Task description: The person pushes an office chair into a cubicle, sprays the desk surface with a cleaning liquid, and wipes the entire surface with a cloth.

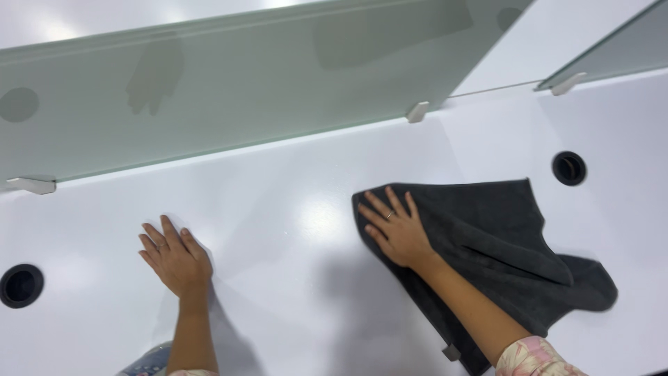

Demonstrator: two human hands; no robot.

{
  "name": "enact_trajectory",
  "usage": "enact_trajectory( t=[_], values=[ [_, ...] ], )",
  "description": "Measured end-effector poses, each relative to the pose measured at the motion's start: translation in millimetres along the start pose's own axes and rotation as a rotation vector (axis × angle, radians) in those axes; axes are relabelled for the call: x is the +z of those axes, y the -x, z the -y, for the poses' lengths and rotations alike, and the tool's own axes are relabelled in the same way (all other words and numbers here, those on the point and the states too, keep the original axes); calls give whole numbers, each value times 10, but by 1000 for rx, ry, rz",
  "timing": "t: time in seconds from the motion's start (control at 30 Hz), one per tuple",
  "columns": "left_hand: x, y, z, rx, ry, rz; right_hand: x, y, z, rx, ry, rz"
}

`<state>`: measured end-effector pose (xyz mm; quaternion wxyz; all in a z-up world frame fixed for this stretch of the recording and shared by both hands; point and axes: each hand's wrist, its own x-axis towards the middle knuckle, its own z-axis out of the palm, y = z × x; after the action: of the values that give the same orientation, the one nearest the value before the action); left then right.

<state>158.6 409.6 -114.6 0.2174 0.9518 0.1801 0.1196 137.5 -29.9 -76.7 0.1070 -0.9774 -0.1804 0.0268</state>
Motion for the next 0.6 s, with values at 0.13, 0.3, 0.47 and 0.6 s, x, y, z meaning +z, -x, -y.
enact_trajectory(
  t=[0.13, 0.3, 0.47, 0.6],
  values=[
    [-18, -48, -25, -20, 8, -13, 98, -567, -178, 144, 18, -58],
    [-9, -58, -57, -67, -16, -14, 216, -1345, -340, 401, 17, -119],
    [-42, -57, -93, -74, 0, -33, 470, -1851, -9, 661, 49, -138],
    [-40, -73, -101, -76, 0, -40, 636, -2140, 616, 609, 91, -53]
  ],
)
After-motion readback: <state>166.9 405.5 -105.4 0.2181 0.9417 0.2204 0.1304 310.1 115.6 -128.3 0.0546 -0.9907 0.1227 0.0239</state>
